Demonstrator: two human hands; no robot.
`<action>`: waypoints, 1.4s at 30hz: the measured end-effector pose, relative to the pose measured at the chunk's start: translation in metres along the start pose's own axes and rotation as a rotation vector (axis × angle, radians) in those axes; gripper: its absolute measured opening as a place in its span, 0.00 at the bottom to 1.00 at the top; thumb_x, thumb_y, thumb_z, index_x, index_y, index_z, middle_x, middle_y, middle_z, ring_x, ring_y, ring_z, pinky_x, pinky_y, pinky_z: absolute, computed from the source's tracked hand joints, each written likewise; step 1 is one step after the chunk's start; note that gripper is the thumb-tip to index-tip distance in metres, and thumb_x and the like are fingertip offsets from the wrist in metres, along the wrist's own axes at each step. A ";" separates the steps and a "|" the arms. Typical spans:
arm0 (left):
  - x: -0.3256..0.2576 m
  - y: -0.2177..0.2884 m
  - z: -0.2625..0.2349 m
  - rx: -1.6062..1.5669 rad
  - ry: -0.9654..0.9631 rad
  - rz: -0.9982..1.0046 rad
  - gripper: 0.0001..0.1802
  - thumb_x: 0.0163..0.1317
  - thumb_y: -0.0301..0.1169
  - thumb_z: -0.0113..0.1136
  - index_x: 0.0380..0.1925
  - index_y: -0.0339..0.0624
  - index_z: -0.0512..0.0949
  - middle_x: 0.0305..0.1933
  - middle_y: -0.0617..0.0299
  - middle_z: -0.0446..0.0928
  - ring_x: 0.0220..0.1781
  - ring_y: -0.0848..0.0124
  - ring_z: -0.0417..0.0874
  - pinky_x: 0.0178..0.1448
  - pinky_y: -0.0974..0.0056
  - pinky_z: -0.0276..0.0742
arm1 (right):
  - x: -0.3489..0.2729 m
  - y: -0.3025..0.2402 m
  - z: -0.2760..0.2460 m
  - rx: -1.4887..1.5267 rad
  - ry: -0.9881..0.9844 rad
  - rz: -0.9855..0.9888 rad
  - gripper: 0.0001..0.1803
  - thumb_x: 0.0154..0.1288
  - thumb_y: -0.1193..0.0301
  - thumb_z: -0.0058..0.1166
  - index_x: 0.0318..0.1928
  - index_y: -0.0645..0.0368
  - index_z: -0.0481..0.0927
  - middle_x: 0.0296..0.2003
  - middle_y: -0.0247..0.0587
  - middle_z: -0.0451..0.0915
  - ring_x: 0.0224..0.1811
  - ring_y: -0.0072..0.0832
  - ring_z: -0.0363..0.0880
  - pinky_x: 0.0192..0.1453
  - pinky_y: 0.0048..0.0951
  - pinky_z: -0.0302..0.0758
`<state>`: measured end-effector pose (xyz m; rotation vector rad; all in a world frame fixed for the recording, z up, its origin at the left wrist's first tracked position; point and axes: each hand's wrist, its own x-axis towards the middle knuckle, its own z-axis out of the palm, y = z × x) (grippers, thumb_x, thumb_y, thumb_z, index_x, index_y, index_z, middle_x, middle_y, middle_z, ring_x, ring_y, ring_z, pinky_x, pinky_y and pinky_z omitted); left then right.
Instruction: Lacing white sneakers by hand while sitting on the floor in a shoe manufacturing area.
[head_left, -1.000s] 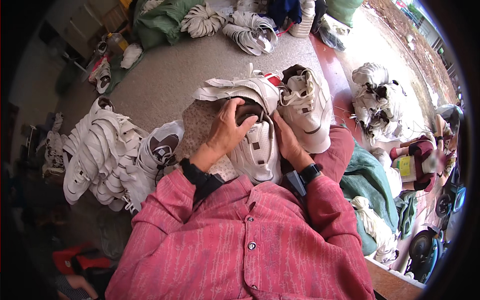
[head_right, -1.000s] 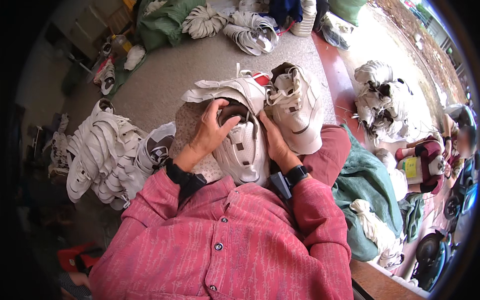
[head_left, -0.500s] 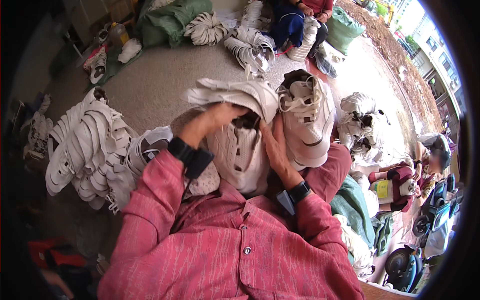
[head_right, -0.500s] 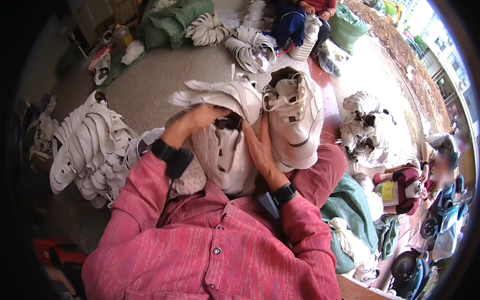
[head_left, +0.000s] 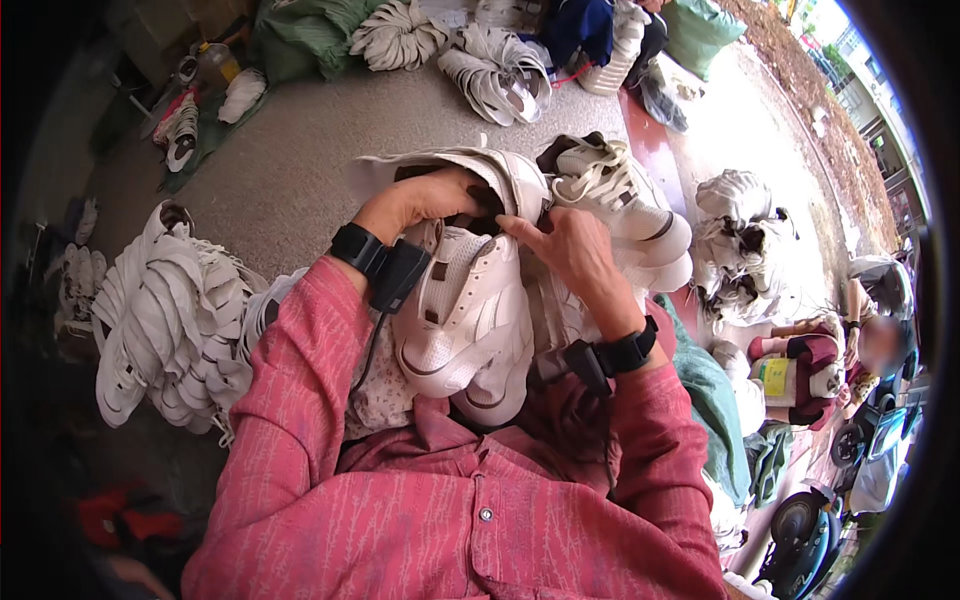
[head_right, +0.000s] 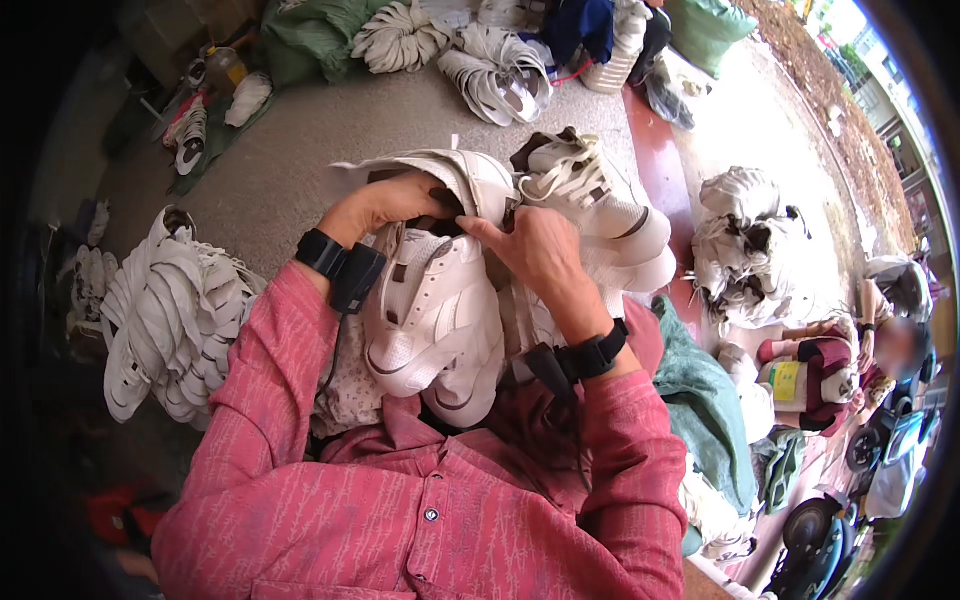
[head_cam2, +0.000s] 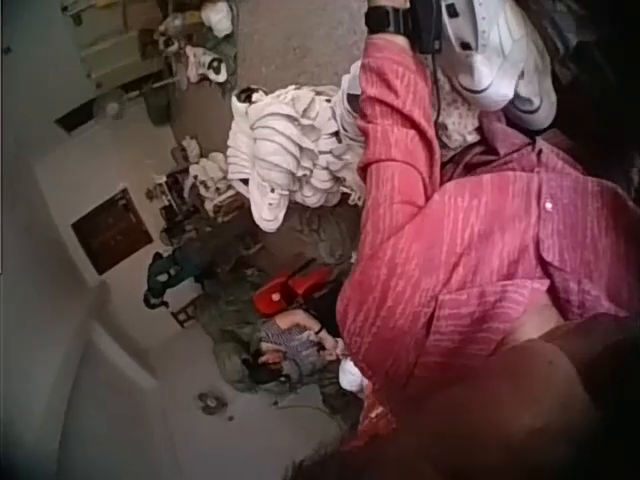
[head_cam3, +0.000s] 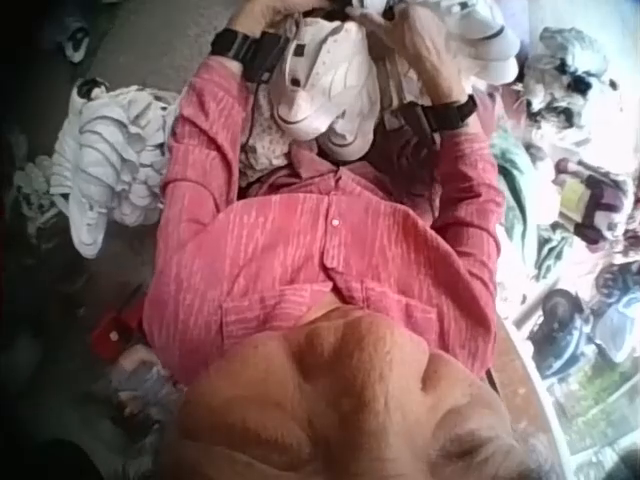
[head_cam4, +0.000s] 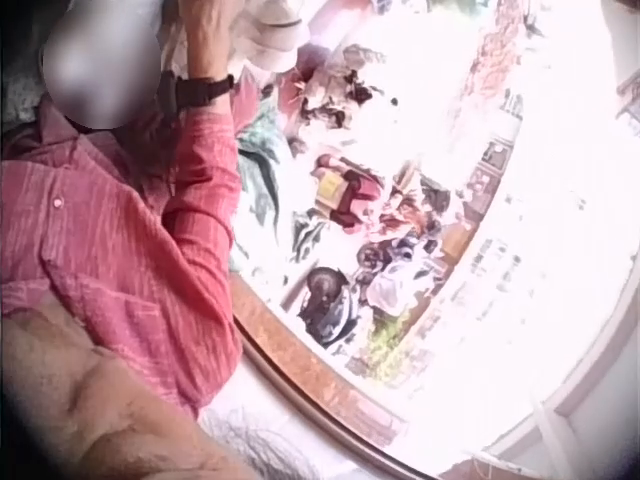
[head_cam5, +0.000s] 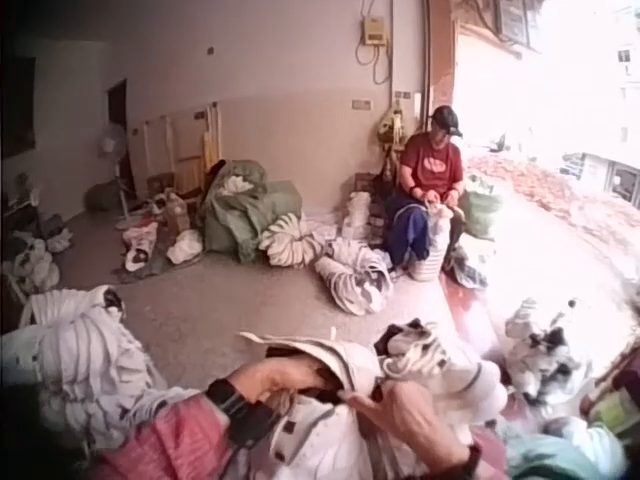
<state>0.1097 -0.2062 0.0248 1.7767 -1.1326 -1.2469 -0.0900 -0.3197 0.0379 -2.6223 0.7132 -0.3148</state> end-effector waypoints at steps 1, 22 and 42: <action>-0.002 0.013 0.005 -0.003 0.021 -0.024 0.22 0.59 0.32 0.63 0.53 0.34 0.79 0.49 0.57 0.82 0.48 0.72 0.80 0.51 0.67 0.76 | 0.002 0.006 0.000 0.005 -0.003 0.018 0.40 0.56 0.36 0.58 0.18 0.68 0.75 0.15 0.60 0.73 0.22 0.52 0.77 0.30 0.45 0.71; 0.025 -0.002 0.033 0.418 0.194 0.139 0.21 0.58 0.46 0.62 0.36 0.37 0.83 0.35 0.46 0.83 0.39 0.57 0.86 0.48 0.57 0.78 | 0.018 0.046 0.063 0.389 0.230 0.078 0.24 0.64 0.48 0.57 0.33 0.59 0.81 0.34 0.47 0.82 0.37 0.45 0.82 0.41 0.38 0.75; -0.029 -0.046 0.064 -0.564 0.301 0.271 0.39 0.64 0.45 0.58 0.69 0.34 0.59 0.63 0.55 0.70 0.64 0.69 0.71 0.67 0.68 0.65 | -0.040 0.025 0.069 0.685 0.096 -0.127 0.23 0.74 0.63 0.44 0.62 0.64 0.69 0.60 0.51 0.64 0.64 0.40 0.65 0.69 0.35 0.61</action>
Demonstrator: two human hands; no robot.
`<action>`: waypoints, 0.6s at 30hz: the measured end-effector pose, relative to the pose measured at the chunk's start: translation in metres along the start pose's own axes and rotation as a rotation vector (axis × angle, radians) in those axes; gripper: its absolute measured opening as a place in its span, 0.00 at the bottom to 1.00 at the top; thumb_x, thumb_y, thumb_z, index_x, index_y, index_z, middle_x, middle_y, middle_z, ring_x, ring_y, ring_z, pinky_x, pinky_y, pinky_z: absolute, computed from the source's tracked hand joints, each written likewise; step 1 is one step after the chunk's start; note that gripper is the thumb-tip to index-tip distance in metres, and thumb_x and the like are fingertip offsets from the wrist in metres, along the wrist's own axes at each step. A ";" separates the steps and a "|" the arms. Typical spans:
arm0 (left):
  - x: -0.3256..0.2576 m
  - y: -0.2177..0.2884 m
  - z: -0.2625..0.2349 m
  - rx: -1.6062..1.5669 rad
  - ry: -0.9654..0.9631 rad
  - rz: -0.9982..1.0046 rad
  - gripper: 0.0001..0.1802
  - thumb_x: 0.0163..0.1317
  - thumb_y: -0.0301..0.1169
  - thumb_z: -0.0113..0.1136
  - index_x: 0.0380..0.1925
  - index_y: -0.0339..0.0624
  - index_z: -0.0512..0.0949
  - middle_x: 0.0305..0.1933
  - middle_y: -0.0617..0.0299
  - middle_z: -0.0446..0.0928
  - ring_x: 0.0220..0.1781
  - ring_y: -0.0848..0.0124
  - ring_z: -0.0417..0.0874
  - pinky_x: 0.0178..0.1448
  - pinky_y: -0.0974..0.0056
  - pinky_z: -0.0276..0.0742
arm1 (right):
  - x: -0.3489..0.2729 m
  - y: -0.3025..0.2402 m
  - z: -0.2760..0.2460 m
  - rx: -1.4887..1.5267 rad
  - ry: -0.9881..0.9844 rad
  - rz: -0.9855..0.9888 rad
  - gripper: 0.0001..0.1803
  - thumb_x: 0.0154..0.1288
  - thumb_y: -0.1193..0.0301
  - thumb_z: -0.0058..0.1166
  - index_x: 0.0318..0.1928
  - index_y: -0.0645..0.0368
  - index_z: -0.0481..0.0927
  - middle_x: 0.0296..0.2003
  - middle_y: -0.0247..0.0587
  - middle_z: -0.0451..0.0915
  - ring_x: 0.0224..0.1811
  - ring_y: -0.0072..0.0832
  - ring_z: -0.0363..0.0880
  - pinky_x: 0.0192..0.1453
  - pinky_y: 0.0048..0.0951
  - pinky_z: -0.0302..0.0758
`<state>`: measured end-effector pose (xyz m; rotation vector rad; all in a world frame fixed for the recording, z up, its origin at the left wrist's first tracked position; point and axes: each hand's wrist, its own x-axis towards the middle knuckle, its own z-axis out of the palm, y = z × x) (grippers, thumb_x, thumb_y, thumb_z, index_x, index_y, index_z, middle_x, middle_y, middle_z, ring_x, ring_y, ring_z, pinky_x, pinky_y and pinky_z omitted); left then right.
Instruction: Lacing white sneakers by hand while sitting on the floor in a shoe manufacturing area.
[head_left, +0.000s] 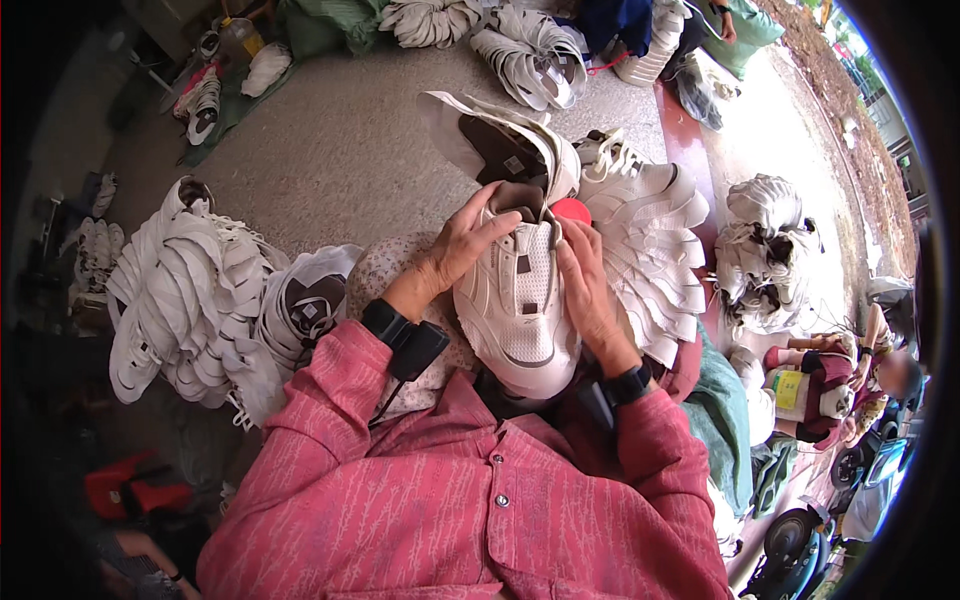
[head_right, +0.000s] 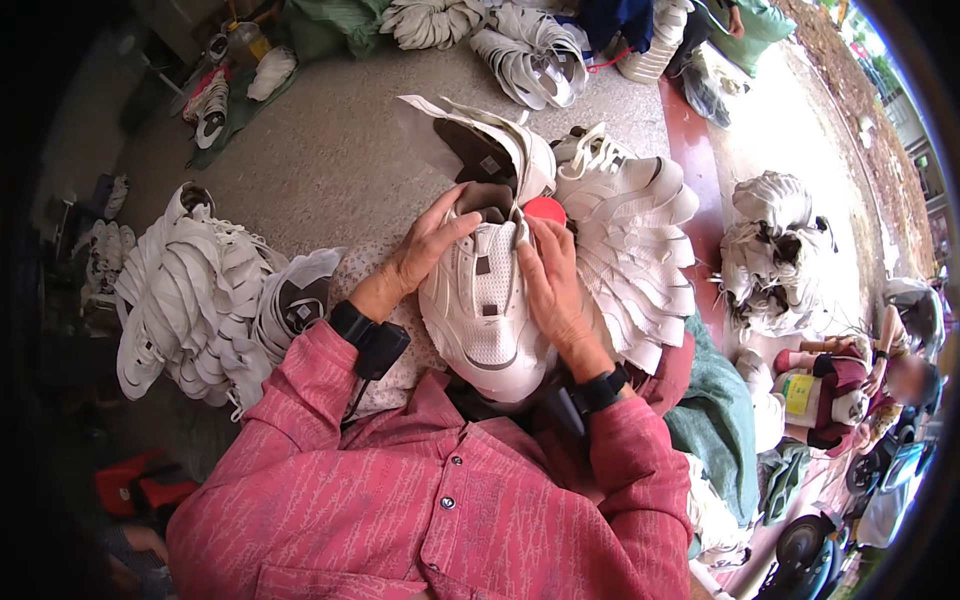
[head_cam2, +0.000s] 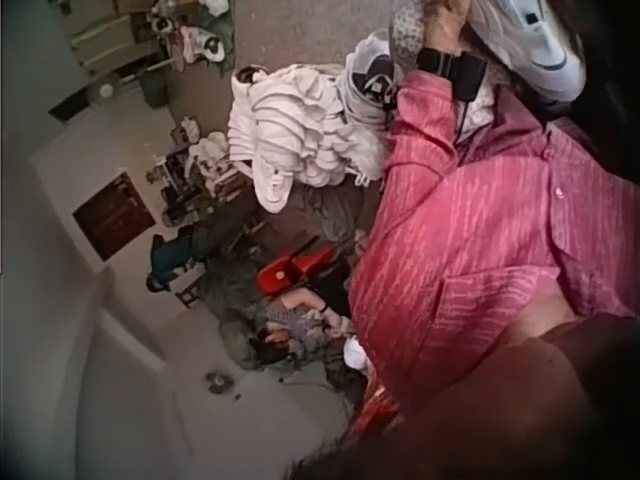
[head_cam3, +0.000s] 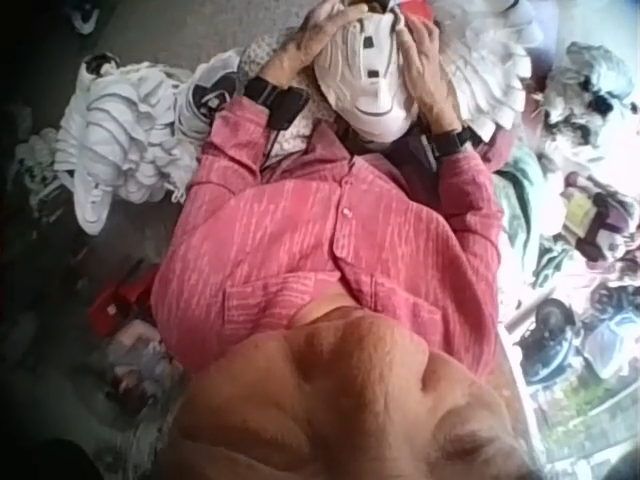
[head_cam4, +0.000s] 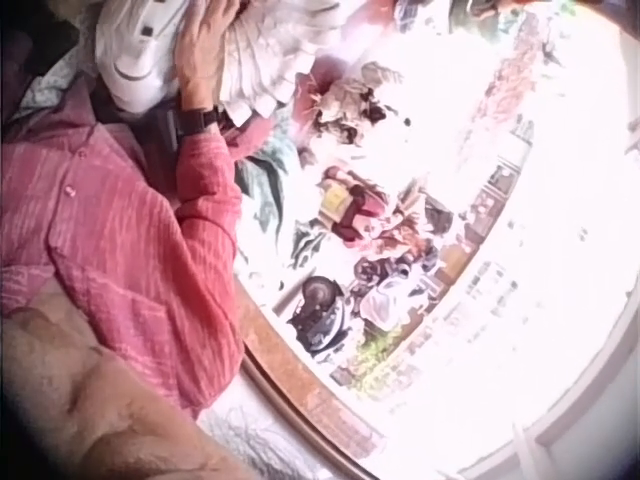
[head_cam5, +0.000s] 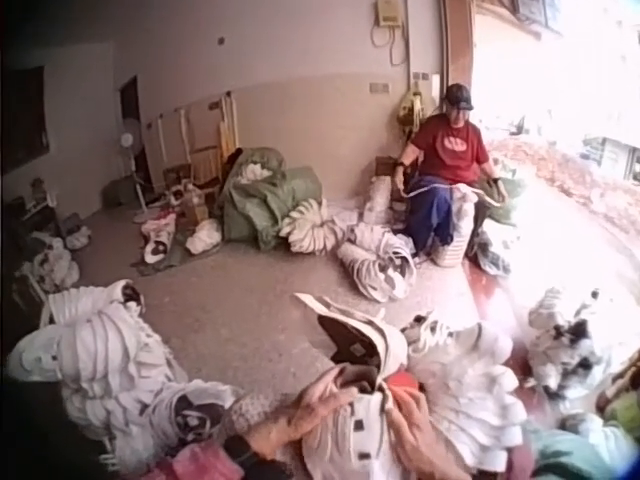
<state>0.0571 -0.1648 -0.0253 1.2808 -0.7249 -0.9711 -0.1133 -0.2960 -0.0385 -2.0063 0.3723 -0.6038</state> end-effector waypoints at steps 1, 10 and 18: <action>0.002 0.002 0.000 0.049 -0.041 0.001 0.39 0.63 0.44 0.57 0.69 0.34 0.59 0.64 0.53 0.70 0.65 0.68 0.70 0.68 0.67 0.65 | -0.003 0.004 0.005 0.007 -0.001 0.008 0.23 0.74 0.63 0.44 0.62 0.64 0.69 0.60 0.51 0.64 0.64 0.40 0.65 0.69 0.35 0.61; 0.007 0.004 -0.009 0.408 -0.084 -0.066 0.44 0.60 0.45 0.57 0.69 0.27 0.56 0.67 0.45 0.67 0.69 0.62 0.67 0.72 0.63 0.61 | -0.037 0.001 0.061 0.082 0.367 0.083 0.21 0.70 0.69 0.44 0.60 0.66 0.66 0.57 0.55 0.66 0.62 0.46 0.64 0.70 0.40 0.57; 0.000 -0.004 -0.021 -0.150 -0.040 -0.165 0.38 0.67 0.42 0.51 0.72 0.33 0.54 0.70 0.53 0.64 0.70 0.66 0.66 0.73 0.64 0.59 | -0.007 -0.008 -0.016 -0.231 0.085 0.039 0.21 0.58 0.72 0.61 0.53 0.57 0.76 0.54 0.52 0.74 0.55 0.48 0.73 0.61 0.42 0.69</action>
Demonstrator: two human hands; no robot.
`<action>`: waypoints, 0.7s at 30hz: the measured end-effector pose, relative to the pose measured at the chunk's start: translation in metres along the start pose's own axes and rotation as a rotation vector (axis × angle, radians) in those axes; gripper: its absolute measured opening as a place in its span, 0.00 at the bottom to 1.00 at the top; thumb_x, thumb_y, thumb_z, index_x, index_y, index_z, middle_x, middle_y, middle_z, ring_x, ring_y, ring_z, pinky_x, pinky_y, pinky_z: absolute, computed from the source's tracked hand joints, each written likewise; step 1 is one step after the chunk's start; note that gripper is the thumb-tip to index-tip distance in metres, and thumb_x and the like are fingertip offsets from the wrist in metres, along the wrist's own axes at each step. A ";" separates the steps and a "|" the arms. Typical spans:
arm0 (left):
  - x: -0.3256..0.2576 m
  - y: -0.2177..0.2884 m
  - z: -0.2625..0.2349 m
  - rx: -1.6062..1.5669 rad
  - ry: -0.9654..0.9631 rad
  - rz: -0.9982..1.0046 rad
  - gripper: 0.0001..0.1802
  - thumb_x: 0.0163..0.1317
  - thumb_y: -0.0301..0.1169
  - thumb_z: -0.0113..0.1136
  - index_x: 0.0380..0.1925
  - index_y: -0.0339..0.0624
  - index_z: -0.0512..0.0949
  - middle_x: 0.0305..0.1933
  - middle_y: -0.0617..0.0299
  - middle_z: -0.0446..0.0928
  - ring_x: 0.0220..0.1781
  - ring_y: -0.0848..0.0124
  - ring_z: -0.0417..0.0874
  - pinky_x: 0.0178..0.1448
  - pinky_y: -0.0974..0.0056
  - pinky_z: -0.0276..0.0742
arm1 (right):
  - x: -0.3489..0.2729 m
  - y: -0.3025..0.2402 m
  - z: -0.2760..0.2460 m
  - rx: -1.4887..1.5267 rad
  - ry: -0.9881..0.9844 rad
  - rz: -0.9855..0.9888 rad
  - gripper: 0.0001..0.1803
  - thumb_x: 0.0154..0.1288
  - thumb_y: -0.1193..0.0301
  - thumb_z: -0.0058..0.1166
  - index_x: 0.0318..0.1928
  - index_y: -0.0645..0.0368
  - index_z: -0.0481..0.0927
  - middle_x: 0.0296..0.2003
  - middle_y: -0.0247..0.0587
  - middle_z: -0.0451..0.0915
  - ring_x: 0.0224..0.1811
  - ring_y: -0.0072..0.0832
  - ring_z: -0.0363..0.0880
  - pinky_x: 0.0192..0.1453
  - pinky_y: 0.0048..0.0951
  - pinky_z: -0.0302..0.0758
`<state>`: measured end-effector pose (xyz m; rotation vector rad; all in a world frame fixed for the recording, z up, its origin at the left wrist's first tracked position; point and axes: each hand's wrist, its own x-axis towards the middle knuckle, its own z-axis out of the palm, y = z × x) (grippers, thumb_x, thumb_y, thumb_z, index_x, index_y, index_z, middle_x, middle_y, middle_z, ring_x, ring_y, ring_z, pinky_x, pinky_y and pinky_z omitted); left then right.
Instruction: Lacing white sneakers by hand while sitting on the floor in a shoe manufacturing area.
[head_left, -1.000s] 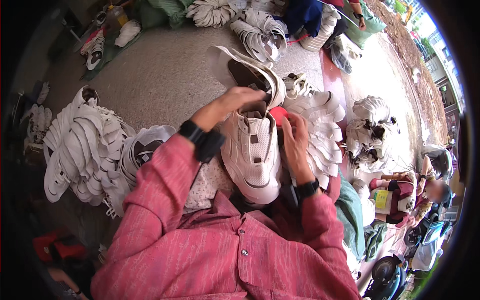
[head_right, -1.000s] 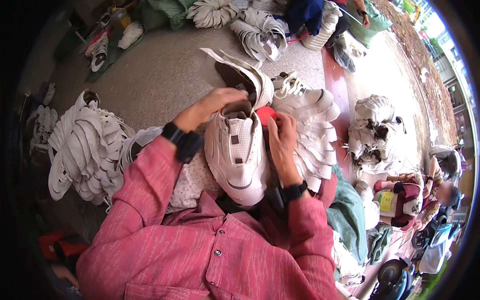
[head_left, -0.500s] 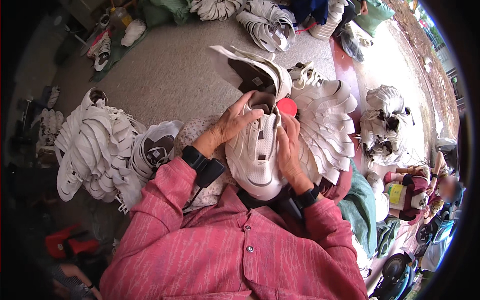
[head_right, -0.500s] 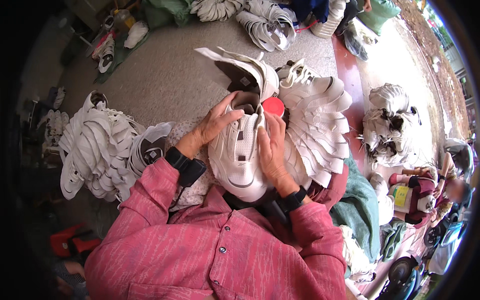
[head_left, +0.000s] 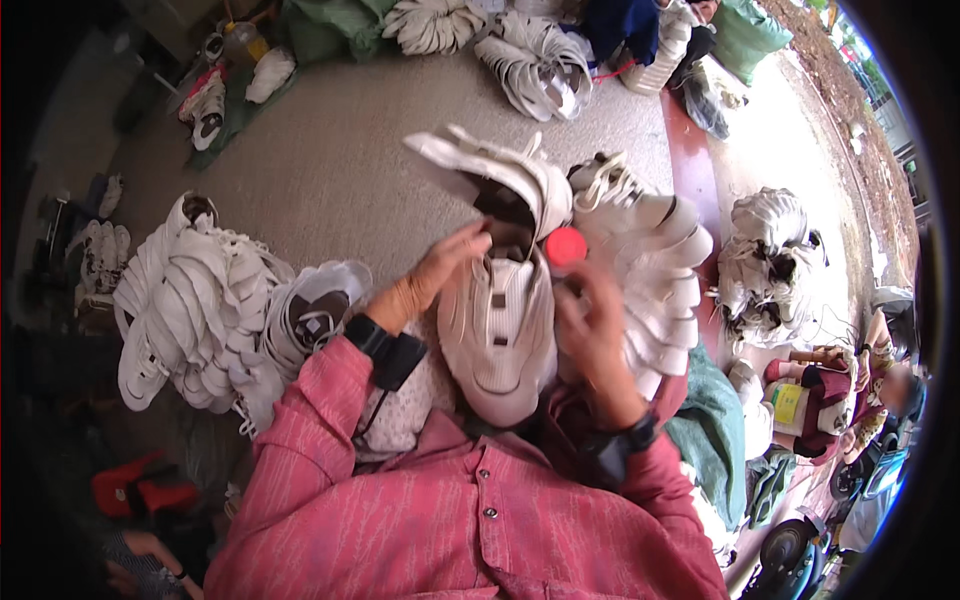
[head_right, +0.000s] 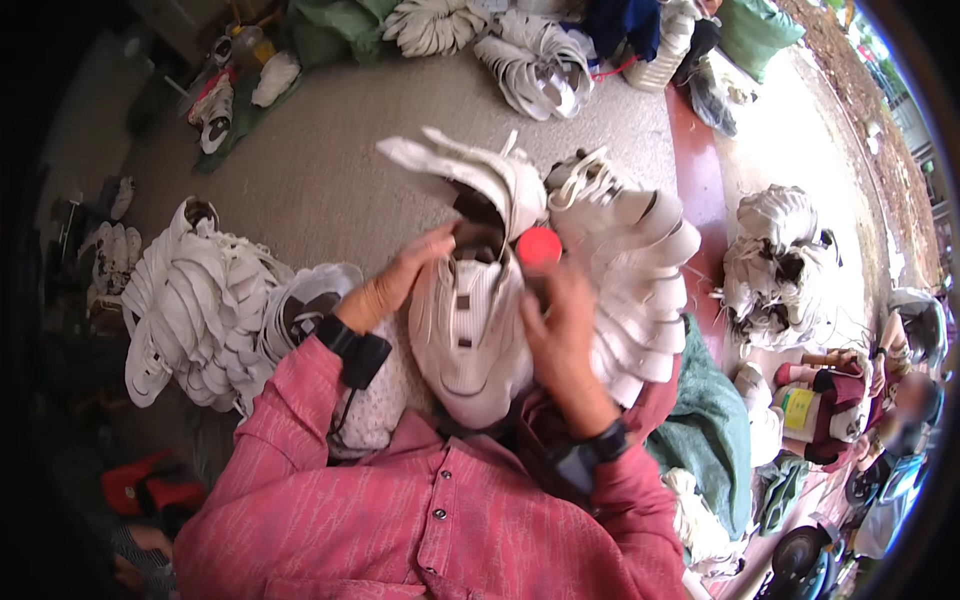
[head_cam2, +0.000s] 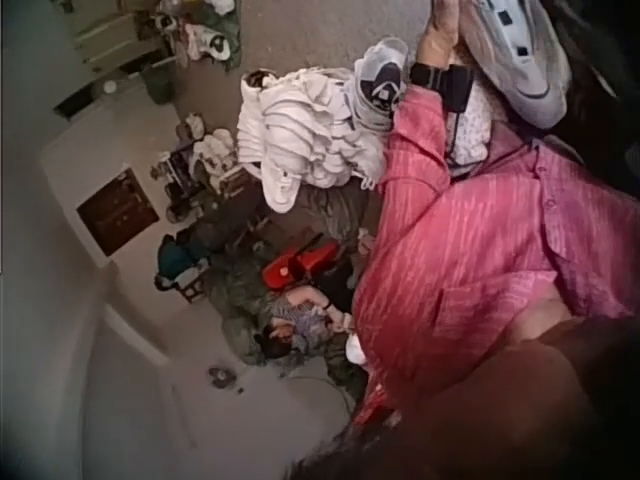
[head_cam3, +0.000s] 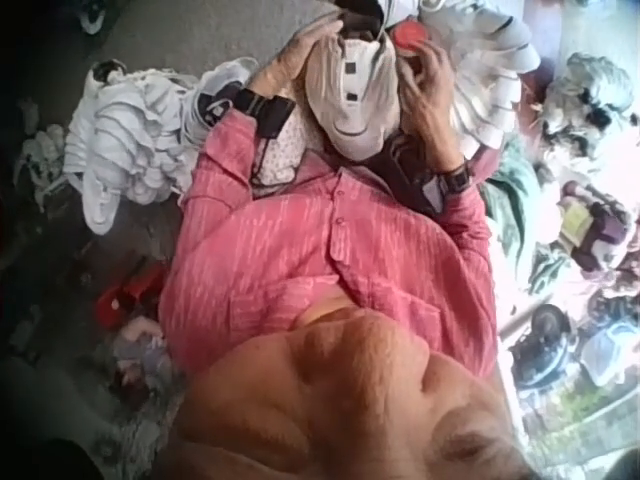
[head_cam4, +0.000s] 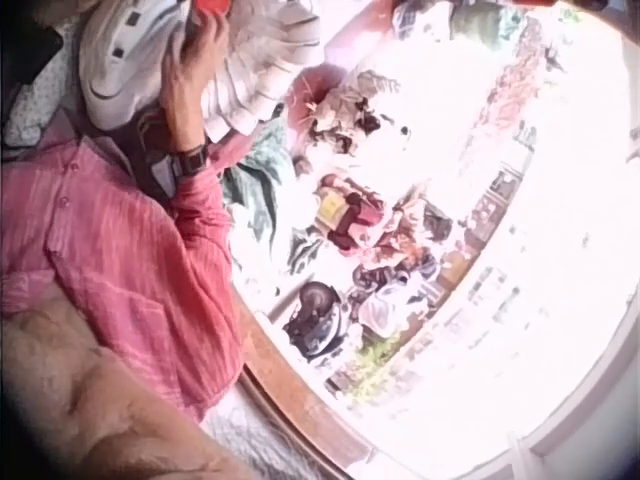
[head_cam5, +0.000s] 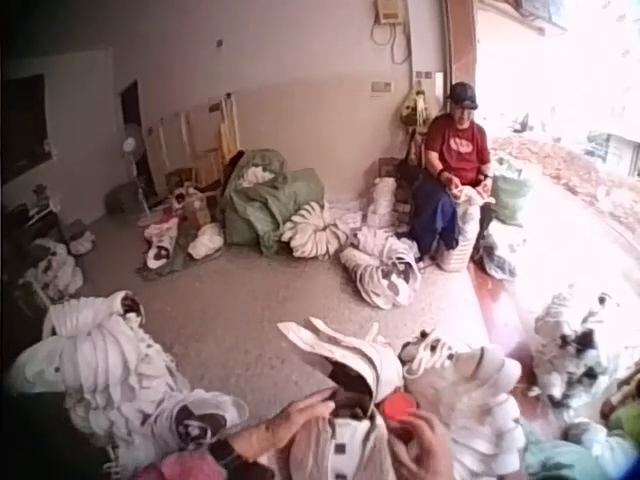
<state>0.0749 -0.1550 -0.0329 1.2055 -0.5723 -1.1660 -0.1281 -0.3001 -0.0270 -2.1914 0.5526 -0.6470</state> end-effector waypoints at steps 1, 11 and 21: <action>-0.006 0.000 -0.010 -0.078 0.084 -0.012 0.38 0.69 0.45 0.51 0.72 0.34 0.54 0.71 0.52 0.64 0.71 0.65 0.65 0.74 0.64 0.58 | 0.019 -0.018 -0.020 -0.041 0.067 -0.164 0.21 0.57 0.73 0.63 0.53 0.57 0.77 0.57 0.52 0.73 0.59 0.49 0.72 0.62 0.42 0.70; -0.011 -0.023 -0.001 0.019 0.052 0.121 0.47 0.67 0.60 0.49 0.73 0.38 0.52 0.75 0.51 0.56 0.77 0.62 0.54 0.77 0.59 0.49 | 0.056 0.111 -0.067 -0.689 -0.270 -0.127 0.35 0.72 0.53 0.42 0.75 0.46 0.54 0.75 0.42 0.51 0.78 0.41 0.46 0.78 0.51 0.36; -0.001 -0.025 0.040 0.587 0.484 0.212 0.52 0.54 0.58 0.64 0.67 0.30 0.59 0.66 0.36 0.65 0.69 0.50 0.67 0.71 0.55 0.62 | 0.053 0.117 -0.065 -0.670 -0.181 -0.163 0.35 0.72 0.50 0.40 0.75 0.45 0.53 0.75 0.43 0.51 0.79 0.39 0.43 0.78 0.51 0.33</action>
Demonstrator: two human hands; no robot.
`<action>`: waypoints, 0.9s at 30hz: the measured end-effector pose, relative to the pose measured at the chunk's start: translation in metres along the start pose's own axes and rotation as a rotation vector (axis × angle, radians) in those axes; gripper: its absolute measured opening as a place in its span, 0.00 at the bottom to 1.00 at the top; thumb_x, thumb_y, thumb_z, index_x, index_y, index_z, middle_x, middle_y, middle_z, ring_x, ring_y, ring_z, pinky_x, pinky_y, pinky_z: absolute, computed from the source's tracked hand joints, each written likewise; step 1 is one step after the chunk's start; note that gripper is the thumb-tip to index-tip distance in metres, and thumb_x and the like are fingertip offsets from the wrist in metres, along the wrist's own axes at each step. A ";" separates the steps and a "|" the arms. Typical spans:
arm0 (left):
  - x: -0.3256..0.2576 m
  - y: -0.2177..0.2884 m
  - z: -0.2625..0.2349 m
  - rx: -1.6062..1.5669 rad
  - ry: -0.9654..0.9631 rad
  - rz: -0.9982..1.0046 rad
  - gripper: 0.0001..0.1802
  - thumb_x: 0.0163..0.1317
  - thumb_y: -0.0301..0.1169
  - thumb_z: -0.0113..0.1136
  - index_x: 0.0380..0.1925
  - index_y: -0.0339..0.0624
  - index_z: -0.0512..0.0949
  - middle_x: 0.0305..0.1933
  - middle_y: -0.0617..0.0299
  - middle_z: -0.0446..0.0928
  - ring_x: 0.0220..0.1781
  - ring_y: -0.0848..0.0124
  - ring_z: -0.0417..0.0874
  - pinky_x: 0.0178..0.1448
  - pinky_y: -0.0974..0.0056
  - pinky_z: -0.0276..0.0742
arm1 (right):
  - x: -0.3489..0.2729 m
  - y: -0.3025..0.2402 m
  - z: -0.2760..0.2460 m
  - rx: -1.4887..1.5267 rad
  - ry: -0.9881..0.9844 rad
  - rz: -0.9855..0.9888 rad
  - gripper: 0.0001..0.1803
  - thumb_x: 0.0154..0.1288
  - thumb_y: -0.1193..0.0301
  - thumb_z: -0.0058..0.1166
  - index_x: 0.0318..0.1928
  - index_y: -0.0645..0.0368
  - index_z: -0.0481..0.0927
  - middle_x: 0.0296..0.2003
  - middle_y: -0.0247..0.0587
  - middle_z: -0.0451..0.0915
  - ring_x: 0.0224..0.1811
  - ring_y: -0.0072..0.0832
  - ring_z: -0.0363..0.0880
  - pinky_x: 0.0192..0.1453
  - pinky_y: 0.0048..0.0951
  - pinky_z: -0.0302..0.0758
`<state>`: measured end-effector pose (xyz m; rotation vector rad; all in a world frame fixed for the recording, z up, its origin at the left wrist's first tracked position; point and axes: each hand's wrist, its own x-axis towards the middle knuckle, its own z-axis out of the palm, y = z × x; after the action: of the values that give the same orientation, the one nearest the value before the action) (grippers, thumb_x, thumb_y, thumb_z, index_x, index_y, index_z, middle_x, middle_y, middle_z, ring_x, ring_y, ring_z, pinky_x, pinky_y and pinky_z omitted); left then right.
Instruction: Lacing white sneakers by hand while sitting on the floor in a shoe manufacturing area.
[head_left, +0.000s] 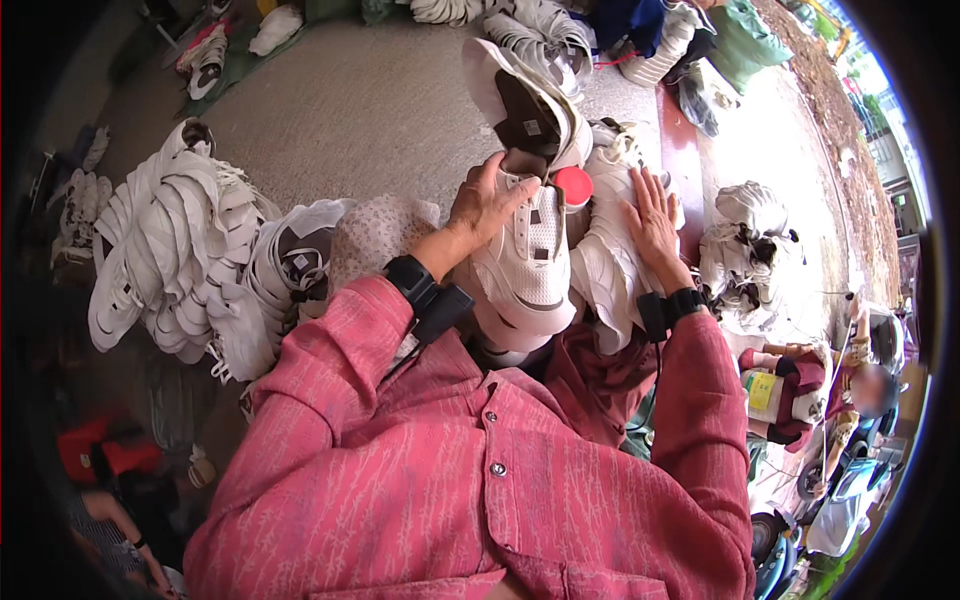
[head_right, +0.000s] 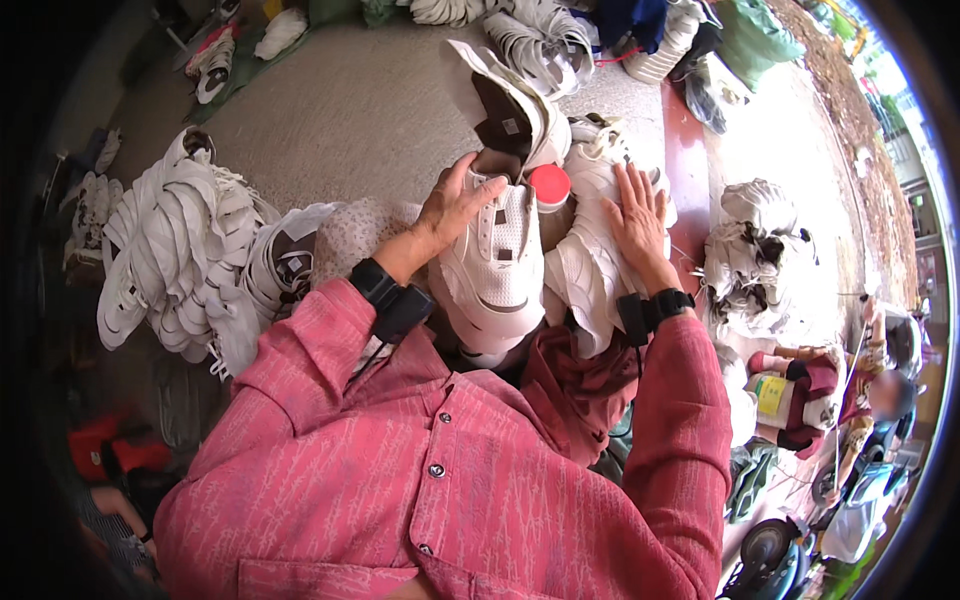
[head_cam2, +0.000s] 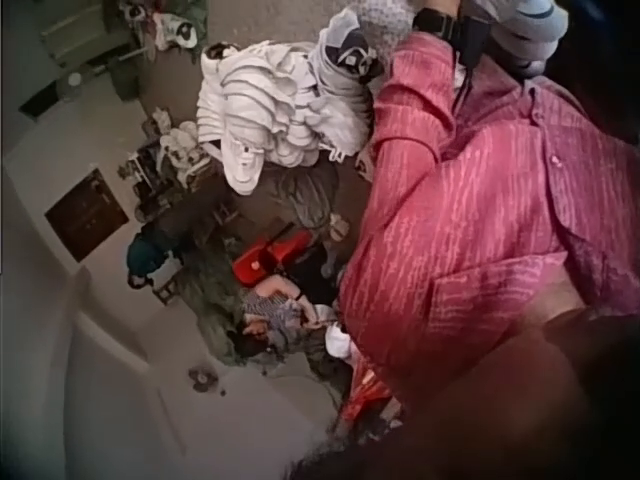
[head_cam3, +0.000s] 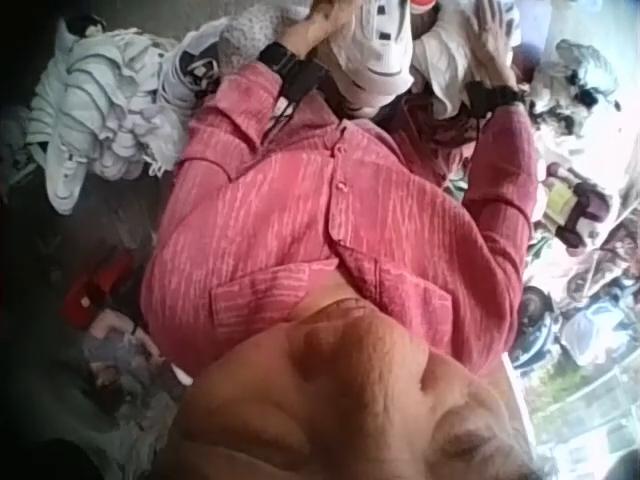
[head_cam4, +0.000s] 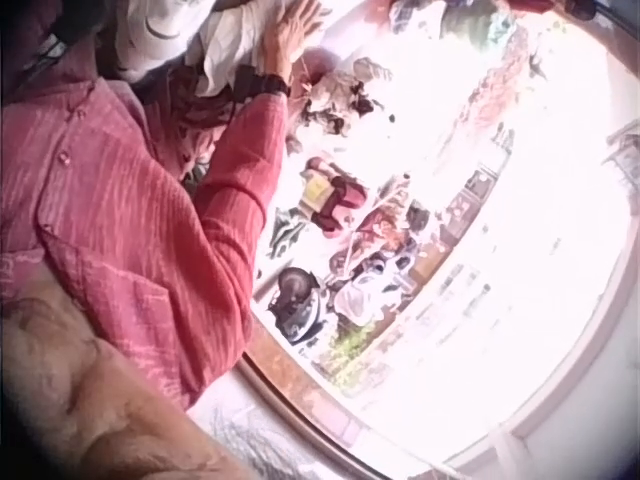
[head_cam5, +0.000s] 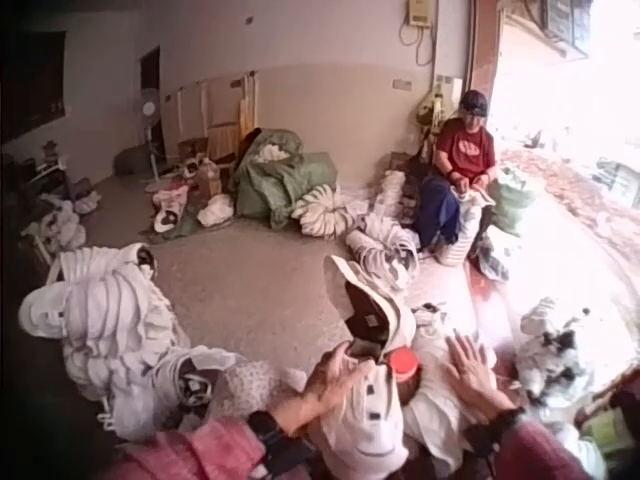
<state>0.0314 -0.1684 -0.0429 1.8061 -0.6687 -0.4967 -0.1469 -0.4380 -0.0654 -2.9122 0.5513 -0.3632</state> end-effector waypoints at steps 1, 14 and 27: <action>-0.004 -0.001 0.004 0.037 0.024 0.004 0.50 0.58 0.58 0.62 0.68 0.30 0.58 0.67 0.37 0.64 0.70 0.52 0.66 0.70 0.56 0.62 | 0.002 -0.002 0.000 -0.005 -0.024 0.014 0.35 0.72 0.49 0.39 0.75 0.46 0.54 0.75 0.43 0.51 0.79 0.39 0.43 0.78 0.51 0.33; -0.019 -0.021 0.017 -0.169 0.226 0.109 0.35 0.72 0.54 0.43 0.62 0.32 0.69 0.62 0.39 0.71 0.64 0.48 0.72 0.67 0.56 0.66 | -0.023 -0.157 0.014 0.324 0.083 -0.253 0.35 0.74 0.50 0.40 0.73 0.56 0.56 0.73 0.55 0.52 0.75 0.52 0.51 0.78 0.48 0.43; 0.003 0.023 -0.041 0.774 -0.157 0.511 0.20 0.55 0.48 0.67 0.38 0.46 0.81 0.41 0.62 0.79 0.47 0.60 0.76 0.58 0.54 0.63 | -0.203 0.052 -0.143 0.707 0.116 0.760 0.18 0.73 0.60 0.52 0.51 0.61 0.81 0.43 0.35 0.84 0.41 0.23 0.81 0.46 0.25 0.76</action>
<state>0.0548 -0.1474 -0.0078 2.1891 -1.5335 -0.0139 -0.3850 -0.4243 0.0194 -1.8547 1.1876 -0.4811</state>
